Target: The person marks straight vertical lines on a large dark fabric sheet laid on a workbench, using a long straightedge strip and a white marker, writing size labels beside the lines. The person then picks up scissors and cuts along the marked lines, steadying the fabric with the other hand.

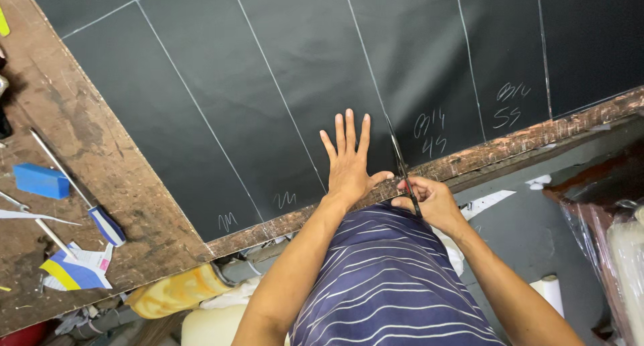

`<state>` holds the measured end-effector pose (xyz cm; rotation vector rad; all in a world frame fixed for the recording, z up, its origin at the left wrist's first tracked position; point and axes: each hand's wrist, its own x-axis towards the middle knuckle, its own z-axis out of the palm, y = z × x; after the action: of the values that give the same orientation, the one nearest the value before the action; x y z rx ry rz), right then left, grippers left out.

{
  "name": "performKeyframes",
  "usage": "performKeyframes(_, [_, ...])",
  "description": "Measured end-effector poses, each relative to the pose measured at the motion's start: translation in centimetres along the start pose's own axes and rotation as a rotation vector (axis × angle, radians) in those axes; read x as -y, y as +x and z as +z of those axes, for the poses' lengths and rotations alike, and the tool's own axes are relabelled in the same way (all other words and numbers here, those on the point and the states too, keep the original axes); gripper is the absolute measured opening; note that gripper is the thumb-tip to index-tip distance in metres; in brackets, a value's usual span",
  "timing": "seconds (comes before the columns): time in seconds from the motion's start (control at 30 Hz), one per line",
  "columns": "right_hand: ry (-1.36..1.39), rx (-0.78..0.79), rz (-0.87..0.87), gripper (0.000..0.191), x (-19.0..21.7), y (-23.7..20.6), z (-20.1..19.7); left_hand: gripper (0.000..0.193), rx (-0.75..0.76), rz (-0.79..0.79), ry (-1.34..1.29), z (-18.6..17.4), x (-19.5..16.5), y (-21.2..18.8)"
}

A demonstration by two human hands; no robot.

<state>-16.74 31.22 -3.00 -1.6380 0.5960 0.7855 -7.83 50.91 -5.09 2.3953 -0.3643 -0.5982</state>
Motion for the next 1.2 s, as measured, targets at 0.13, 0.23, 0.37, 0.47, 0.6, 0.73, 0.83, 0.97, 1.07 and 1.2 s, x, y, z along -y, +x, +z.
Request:
performKeyframes(0.13, [-0.046,-0.023,-0.031,0.033,0.1,0.6,0.2,0.135,-0.003,0.0,0.008,0.0,0.2,0.2])
performKeyframes(0.23, [-0.006,-0.01,-0.059,0.031,0.2,0.8,0.2,0.135,0.001,0.0,0.009,-0.1,0.3,0.4])
performKeyframes(0.37, [-0.027,-0.026,-0.096,0.029,1.3,1.8,0.5,0.135,0.009,-0.006,0.021,-0.3,0.5,0.6])
performKeyframes(0.47, [-0.027,-0.051,-0.065,0.029,2.5,2.9,0.6,0.136,0.025,-0.014,0.028,-0.5,0.5,0.8])
performKeyframes(0.6, [0.085,-0.035,-0.019,0.029,4.0,3.8,0.8,0.137,0.05,-0.031,0.067,-0.7,0.5,1.1])
performKeyframes(0.73, [0.013,-0.048,-0.13,0.029,5.5,4.7,1.1,0.137,0.045,-0.028,0.081,-0.9,0.6,1.3])
performKeyframes(0.83, [0.011,-0.045,-0.153,0.029,6.8,6.6,1.1,0.137,0.041,-0.022,0.017,-1.0,0.7,1.2])
performKeyframes(0.97, [0.008,-0.055,-0.114,0.03,8.3,7.7,0.8,0.136,0.032,-0.016,0.034,-1.1,0.7,1.3])
performKeyframes(1.07, [0.013,-0.061,-0.103,0.032,9.7,8.1,0.9,0.135,0.046,-0.023,0.038,-1.1,0.8,1.5])
performKeyframes(1.2, [0.038,-0.066,-0.089,0.032,12.2,10.5,1.2,0.134,0.04,-0.03,0.046,-1.2,1.1,1.8])
